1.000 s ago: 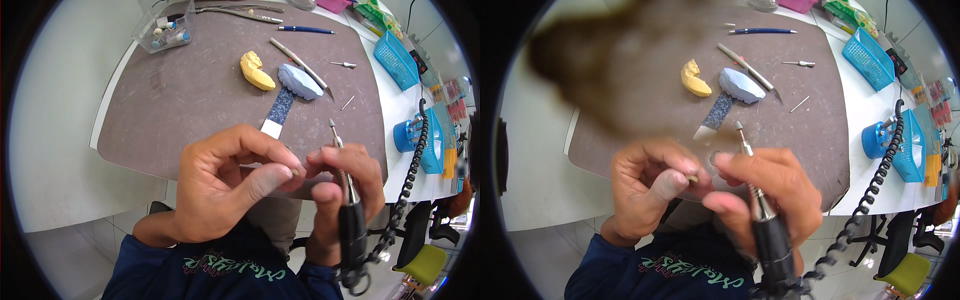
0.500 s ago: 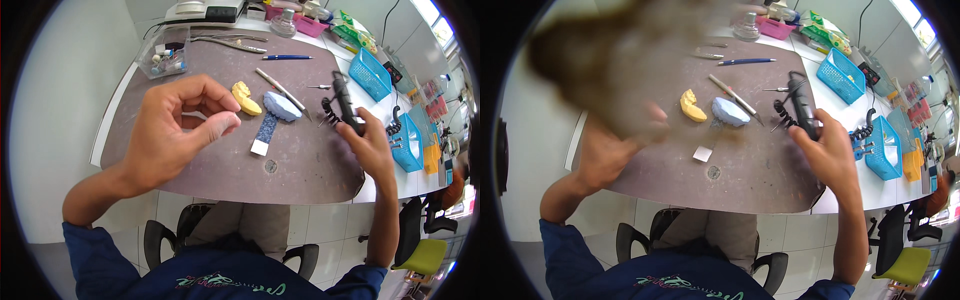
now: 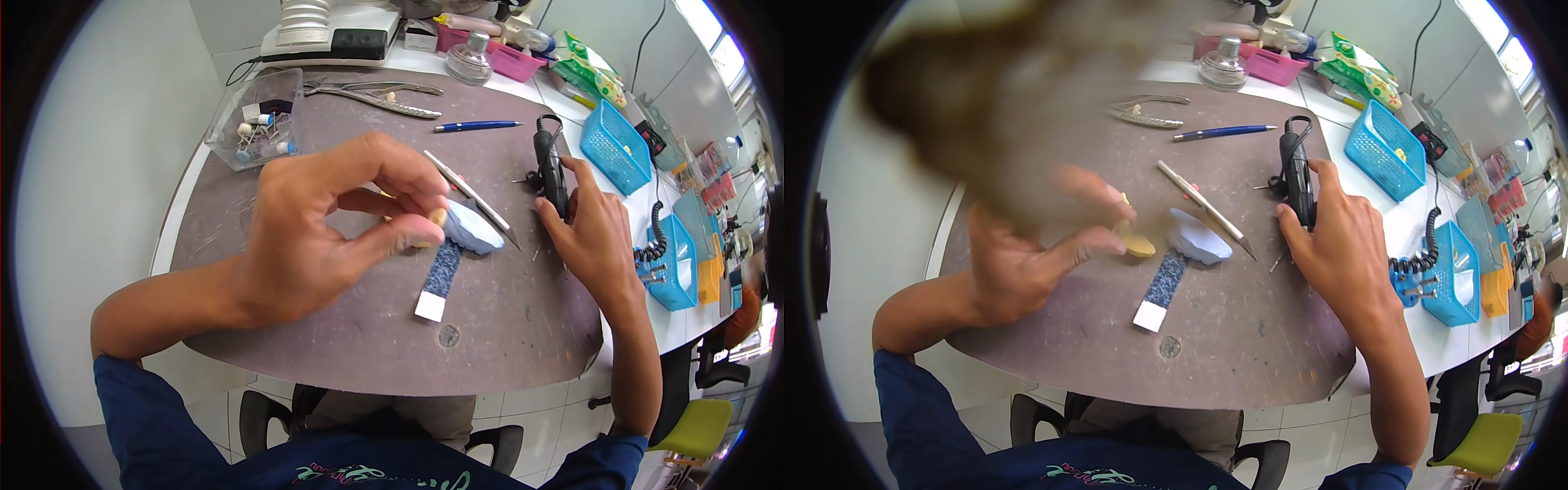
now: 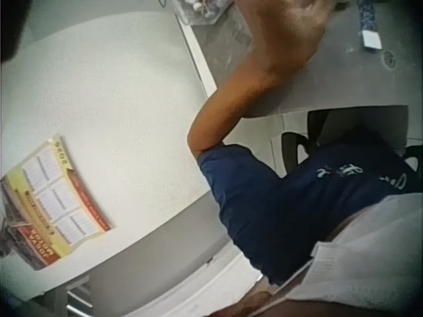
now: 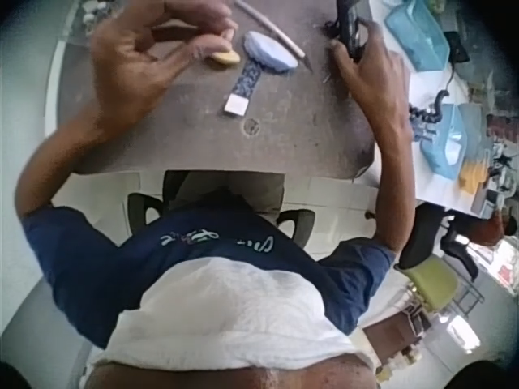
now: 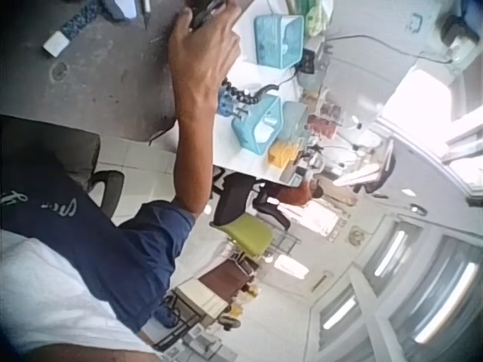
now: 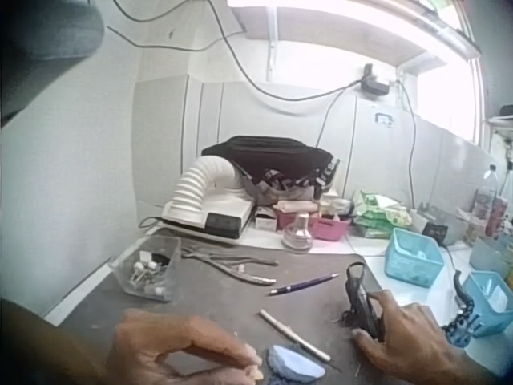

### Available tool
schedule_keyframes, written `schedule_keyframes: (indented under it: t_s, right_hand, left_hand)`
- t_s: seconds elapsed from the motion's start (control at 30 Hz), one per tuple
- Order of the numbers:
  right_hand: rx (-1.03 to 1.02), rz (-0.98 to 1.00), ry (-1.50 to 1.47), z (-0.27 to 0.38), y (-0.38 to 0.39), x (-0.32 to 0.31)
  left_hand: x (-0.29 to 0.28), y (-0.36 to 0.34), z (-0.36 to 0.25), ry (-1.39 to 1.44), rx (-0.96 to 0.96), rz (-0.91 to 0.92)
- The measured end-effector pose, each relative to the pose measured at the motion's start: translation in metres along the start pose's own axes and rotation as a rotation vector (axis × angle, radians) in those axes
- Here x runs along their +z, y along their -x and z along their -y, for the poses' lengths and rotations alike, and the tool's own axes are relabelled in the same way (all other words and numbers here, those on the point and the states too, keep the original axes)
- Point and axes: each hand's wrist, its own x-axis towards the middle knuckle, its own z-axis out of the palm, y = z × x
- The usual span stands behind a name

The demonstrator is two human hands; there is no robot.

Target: Fitting and adjusting an individual crown prosthetic onto dental jaw models and refining it using a laboratory micro-motor handpiece tool.

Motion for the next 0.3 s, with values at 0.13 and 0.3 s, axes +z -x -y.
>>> schedule_keyframes:
  t_s: [0.13,0.3]
  right_hand:
    - [0.007,0.009,0.050,0.0079,0.0017,0.0020]
    - [-0.068,-0.122,0.175,0.0119,0.0034,-0.0009]
  left_hand:
    - [-0.0020,-0.0008,0.0078,-0.013,0.171,0.021]
    - [-0.0026,0.0041,0.0084,0.107,0.091,0.040]
